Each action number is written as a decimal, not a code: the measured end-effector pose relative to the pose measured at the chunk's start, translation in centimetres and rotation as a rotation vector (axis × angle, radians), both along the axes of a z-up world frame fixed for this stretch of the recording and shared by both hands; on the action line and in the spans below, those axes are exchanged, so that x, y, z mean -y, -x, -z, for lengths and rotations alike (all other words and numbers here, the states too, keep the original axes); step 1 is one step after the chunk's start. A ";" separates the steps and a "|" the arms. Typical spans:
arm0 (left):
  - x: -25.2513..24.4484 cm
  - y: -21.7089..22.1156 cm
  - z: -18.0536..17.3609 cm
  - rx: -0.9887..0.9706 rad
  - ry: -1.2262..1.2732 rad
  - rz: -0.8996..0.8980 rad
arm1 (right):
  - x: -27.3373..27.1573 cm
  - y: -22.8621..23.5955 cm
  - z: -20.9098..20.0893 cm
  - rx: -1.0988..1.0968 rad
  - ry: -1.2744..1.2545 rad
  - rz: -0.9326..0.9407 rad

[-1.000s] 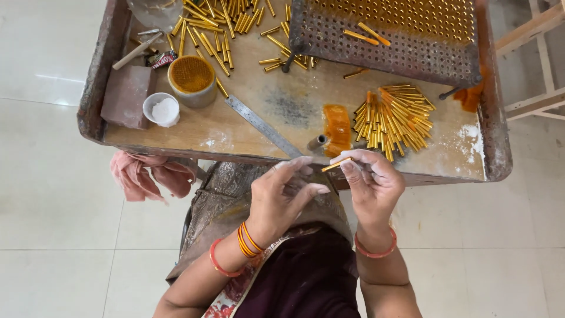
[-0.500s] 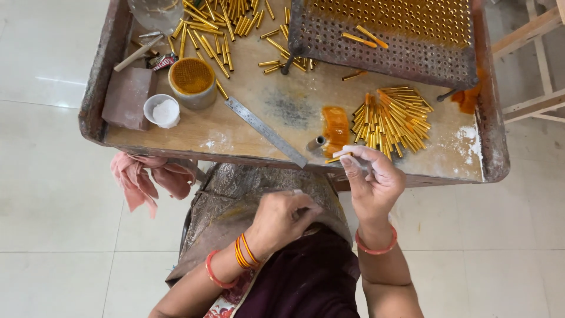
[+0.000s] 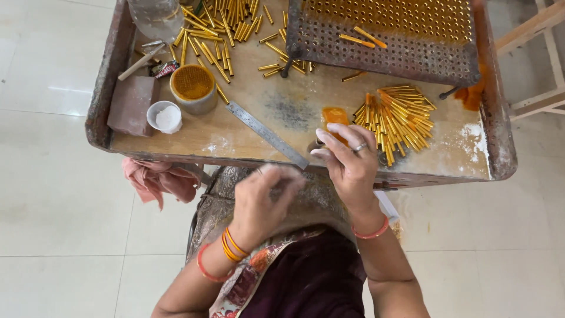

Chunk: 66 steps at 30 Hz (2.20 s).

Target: The person repeatedly picks up small gold-colored metal tubes, inserts a small white piece into one end, and places the assembled tube into a perforated metal tray. The person works at a cluttered table with many loose tubes, a ruler, and small containers.

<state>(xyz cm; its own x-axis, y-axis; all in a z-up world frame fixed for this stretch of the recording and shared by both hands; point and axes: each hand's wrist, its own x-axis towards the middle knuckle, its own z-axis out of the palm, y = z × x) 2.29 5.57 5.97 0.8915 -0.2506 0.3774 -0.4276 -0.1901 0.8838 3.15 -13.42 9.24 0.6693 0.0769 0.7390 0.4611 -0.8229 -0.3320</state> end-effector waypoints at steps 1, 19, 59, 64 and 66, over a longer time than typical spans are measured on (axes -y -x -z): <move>0.1 -1.3 -0.6 0.002 -0.003 0.000 | -0.1 0.2 -0.1 0.002 -0.003 0.000; 4.7 -17.9 3.0 0.531 -1.005 -0.366 | 1.1 -0.8 -0.2 -0.286 -0.035 0.043; 2.4 -8.0 1.3 -0.194 0.207 0.146 | 1.4 0.5 -0.8 -0.293 -0.007 0.026; 2.5 -7.9 0.6 0.377 -0.298 -0.085 | 1.5 0.4 -0.4 -0.271 0.042 0.019; 2.3 -7.5 -0.2 0.462 -0.204 -0.136 | 1.6 0.0 -0.4 -0.217 0.076 0.020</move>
<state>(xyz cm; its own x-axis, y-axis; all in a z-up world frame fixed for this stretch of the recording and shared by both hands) 9.81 3.24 6.20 0.6730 -0.2540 0.6947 -0.7238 -0.4197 0.5477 3.12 -15.03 9.66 0.8139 0.1119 0.5702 0.3688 -0.8578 -0.3581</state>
